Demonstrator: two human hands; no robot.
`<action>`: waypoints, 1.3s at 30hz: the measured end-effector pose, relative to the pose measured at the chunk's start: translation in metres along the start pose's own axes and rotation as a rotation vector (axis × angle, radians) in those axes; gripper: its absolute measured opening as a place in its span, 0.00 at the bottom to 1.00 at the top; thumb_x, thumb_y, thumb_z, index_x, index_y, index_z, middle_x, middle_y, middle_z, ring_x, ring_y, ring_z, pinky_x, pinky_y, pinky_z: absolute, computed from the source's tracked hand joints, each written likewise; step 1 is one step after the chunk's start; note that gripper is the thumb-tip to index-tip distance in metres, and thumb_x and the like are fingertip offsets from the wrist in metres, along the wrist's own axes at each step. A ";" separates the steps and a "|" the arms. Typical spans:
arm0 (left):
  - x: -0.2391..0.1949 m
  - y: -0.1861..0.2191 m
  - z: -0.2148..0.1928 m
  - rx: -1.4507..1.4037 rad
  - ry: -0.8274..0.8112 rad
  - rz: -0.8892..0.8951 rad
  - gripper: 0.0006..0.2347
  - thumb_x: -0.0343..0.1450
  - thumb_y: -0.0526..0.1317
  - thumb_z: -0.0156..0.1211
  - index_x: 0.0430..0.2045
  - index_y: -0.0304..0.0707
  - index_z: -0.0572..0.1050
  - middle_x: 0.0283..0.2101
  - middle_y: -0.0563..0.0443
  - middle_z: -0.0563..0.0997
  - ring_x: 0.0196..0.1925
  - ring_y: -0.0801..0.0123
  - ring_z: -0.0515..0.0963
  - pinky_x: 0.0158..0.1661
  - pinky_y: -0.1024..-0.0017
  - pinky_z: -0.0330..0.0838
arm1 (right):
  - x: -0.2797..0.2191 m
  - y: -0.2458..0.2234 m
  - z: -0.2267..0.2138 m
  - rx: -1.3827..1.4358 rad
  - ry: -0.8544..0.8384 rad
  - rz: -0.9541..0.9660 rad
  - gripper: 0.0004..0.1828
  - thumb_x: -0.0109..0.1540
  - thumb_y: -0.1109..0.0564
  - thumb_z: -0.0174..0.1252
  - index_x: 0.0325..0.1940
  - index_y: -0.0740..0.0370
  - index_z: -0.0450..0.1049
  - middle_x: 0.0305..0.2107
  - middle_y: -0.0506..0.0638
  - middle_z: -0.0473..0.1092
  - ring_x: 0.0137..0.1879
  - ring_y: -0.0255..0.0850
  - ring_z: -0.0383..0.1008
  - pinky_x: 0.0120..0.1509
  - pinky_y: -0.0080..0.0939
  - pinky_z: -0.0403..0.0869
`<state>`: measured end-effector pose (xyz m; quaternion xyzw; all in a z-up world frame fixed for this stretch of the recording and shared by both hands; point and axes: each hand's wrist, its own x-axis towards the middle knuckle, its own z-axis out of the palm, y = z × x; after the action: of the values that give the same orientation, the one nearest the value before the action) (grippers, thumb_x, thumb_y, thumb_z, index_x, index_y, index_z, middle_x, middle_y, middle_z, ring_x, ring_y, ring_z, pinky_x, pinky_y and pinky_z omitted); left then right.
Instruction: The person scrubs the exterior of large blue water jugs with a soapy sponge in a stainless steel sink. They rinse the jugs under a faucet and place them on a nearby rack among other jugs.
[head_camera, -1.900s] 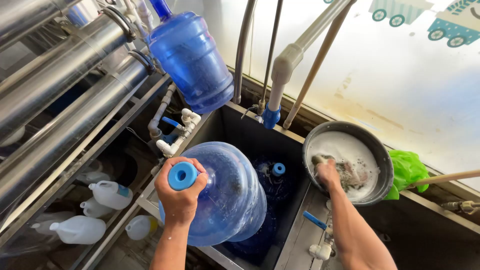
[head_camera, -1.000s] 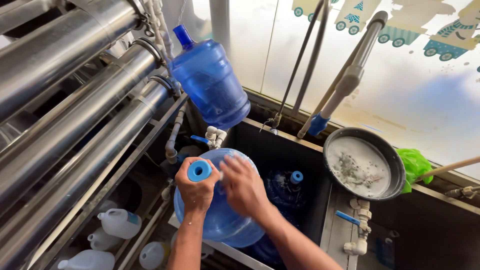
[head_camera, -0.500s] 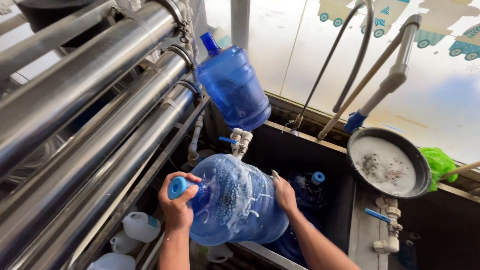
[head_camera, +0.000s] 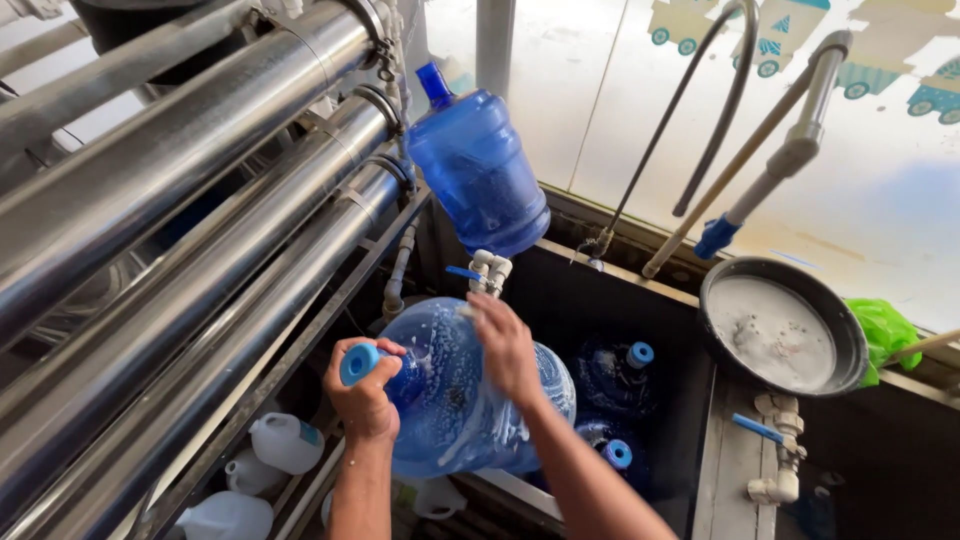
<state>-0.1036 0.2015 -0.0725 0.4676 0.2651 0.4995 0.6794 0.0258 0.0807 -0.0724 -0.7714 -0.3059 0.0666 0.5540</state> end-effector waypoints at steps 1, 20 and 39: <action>-0.003 0.004 0.001 0.007 -0.001 -0.007 0.10 0.51 0.24 0.57 0.22 0.33 0.70 0.23 0.42 0.79 0.27 0.60 0.79 0.38 0.65 0.75 | 0.012 0.007 -0.010 0.002 0.000 0.010 0.29 0.68 0.42 0.40 0.64 0.57 0.75 0.63 0.55 0.71 0.71 0.50 0.68 0.74 0.55 0.63; -0.005 -0.040 0.004 0.214 0.577 -0.047 0.15 0.52 0.34 0.74 0.28 0.52 0.77 0.23 0.57 0.78 0.31 0.76 0.76 0.38 0.79 0.67 | -0.090 -0.006 0.039 -0.182 0.198 0.010 0.28 0.69 0.54 0.43 0.73 0.63 0.64 0.74 0.65 0.50 0.79 0.64 0.42 0.80 0.64 0.40; -0.015 -0.006 0.016 0.019 0.133 0.023 0.14 0.54 0.21 0.64 0.30 0.31 0.76 0.26 0.42 0.82 0.33 0.62 0.85 0.42 0.66 0.79 | -0.053 0.225 -0.005 -0.855 0.617 -0.568 0.15 0.70 0.63 0.48 0.56 0.68 0.77 0.47 0.65 0.76 0.49 0.54 0.78 0.53 0.50 0.79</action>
<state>-0.0930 0.1817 -0.0730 0.4427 0.3092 0.5348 0.6499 0.0749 0.0031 -0.2842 -0.7978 -0.3247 -0.4401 0.2538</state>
